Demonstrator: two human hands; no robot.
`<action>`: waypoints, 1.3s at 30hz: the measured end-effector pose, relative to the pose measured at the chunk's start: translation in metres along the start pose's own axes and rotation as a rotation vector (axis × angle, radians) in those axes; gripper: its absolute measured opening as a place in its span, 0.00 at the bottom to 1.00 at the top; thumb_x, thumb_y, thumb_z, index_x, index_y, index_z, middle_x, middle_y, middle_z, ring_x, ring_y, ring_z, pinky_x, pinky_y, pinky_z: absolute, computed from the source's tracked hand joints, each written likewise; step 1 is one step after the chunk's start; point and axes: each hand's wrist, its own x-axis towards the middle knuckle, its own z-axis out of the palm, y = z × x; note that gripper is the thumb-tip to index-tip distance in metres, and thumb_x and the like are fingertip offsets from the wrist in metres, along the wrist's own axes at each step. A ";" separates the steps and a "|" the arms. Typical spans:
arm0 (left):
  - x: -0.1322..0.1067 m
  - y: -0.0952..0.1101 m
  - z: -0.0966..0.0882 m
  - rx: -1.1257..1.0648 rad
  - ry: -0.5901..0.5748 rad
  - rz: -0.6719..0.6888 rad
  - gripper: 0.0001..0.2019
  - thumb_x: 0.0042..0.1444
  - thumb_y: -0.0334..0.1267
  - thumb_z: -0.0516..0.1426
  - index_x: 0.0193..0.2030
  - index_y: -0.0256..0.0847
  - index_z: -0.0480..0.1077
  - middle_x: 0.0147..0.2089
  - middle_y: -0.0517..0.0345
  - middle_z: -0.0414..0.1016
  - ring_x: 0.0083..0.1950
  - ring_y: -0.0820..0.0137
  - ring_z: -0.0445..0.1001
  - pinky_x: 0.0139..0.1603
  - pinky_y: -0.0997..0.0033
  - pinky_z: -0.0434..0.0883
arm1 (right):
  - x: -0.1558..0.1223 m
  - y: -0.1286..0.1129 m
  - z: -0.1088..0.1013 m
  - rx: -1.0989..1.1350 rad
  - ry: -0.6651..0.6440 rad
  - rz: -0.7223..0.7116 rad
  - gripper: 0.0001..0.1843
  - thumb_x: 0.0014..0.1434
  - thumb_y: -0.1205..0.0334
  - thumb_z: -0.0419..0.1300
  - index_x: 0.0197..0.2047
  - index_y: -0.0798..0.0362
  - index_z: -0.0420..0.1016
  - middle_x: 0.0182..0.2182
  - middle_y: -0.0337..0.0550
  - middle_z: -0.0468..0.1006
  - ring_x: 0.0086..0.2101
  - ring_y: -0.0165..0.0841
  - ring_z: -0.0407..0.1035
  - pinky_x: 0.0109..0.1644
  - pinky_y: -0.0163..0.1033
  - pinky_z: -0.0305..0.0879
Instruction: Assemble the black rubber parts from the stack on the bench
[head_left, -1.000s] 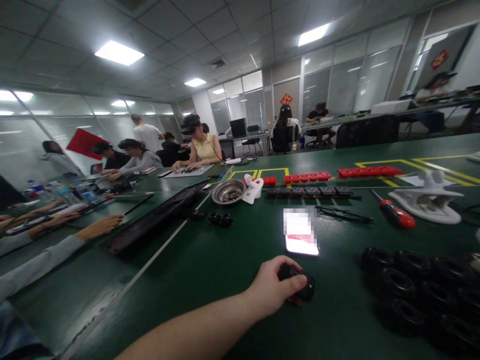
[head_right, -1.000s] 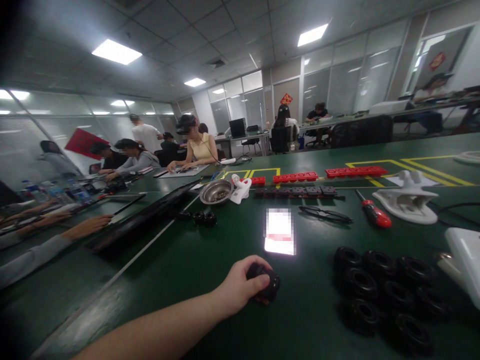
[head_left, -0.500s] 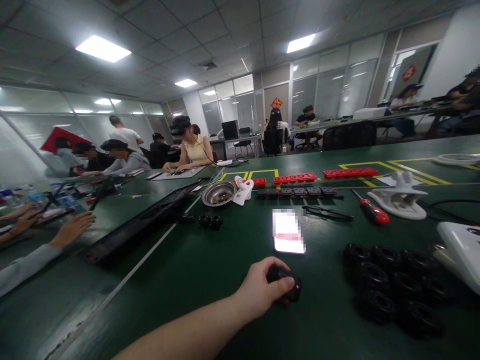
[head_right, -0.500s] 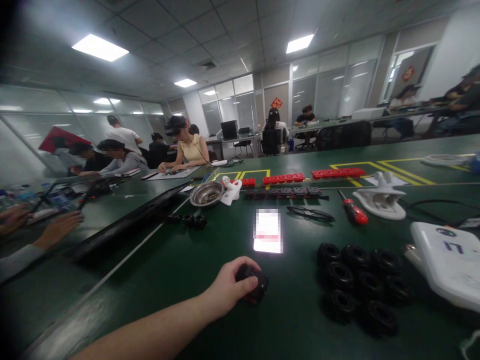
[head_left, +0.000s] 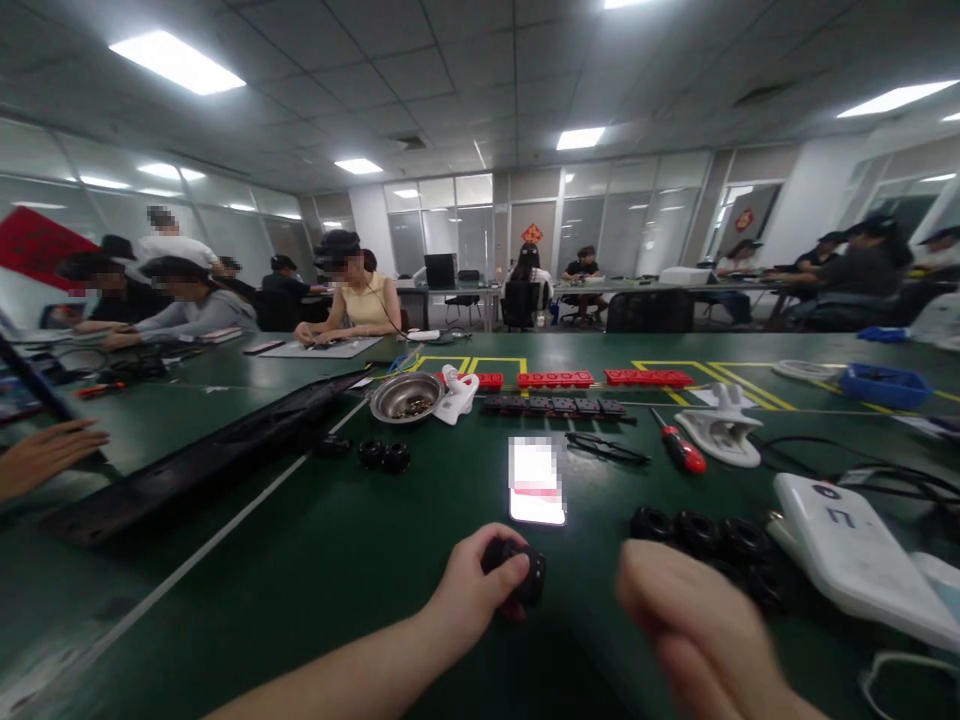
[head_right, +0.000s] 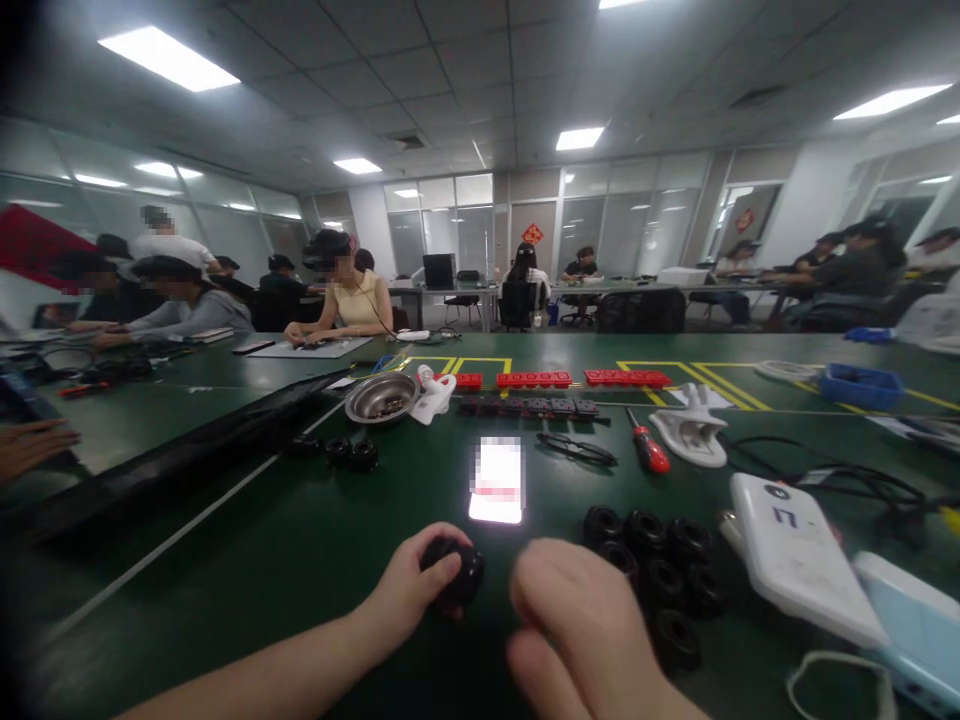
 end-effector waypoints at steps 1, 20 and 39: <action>-0.001 0.000 0.000 -0.003 0.035 0.042 0.18 0.45 0.49 0.56 0.36 0.37 0.62 0.32 0.57 0.65 0.29 0.70 0.69 0.22 0.74 0.67 | 0.009 0.001 0.009 0.056 -0.065 0.132 0.22 0.60 0.50 0.40 0.23 0.53 0.60 0.20 0.36 0.65 0.21 0.26 0.60 0.24 0.32 0.58; -0.005 0.010 0.002 0.347 0.007 0.185 0.16 0.45 0.46 0.57 0.39 0.39 0.63 0.35 0.57 0.67 0.36 0.67 0.67 0.35 0.71 0.65 | 0.014 0.021 0.056 0.246 -0.314 0.515 0.20 0.59 0.50 0.43 0.24 0.54 0.63 0.20 0.36 0.67 0.23 0.27 0.60 0.25 0.31 0.53; -0.004 0.010 0.000 0.335 -0.059 0.166 0.23 0.40 0.49 0.59 0.41 0.39 0.64 0.37 0.55 0.68 0.38 0.64 0.67 0.37 0.69 0.64 | 0.009 0.019 0.055 0.158 -0.302 0.470 0.13 0.57 0.53 0.48 0.31 0.54 0.65 0.26 0.39 0.70 0.27 0.30 0.63 0.29 0.34 0.56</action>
